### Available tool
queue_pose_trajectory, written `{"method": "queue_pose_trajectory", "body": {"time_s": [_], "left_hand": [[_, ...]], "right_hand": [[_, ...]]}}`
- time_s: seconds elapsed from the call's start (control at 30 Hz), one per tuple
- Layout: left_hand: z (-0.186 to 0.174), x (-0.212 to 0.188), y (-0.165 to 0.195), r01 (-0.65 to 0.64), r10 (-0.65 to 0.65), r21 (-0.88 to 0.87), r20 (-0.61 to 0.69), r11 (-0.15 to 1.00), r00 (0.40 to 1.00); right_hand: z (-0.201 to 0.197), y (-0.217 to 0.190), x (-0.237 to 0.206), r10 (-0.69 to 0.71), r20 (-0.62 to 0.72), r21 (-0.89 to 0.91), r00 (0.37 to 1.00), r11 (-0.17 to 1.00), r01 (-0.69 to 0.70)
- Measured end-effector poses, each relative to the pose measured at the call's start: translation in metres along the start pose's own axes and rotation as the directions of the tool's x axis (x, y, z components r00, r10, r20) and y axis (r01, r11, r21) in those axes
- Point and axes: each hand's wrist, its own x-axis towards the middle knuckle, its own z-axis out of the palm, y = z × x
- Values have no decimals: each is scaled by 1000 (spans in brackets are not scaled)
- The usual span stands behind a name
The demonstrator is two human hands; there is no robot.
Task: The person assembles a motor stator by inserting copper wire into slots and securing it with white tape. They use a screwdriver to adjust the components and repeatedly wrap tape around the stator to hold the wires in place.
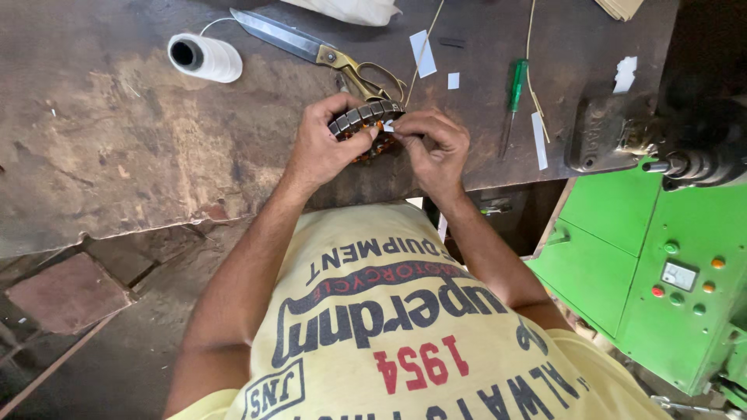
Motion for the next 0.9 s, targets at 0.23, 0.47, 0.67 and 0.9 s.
{"method": "queue_pose_trajectory", "body": {"time_s": [0.23, 0.47, 0.67, 0.9], "left_hand": [[-1, 0, 2, 3, -2, -17, 18, 1000, 1000], [-1, 1, 3, -36, 35, 14, 24, 999, 999], [-8, 2, 6, -76, 76, -8, 37, 997, 996], [-5, 4, 9, 58, -54, -48, 79, 997, 995]], "right_hand": [[-6, -26, 12, -124, 155, -280, 980, 946, 164], [-18, -48, 36, -186, 373, -444, 909, 825, 351], [-19, -51, 48, -196, 491, -394, 849, 819, 417], [-27, -37, 52, -196, 498, -319, 845, 865, 388]]}}
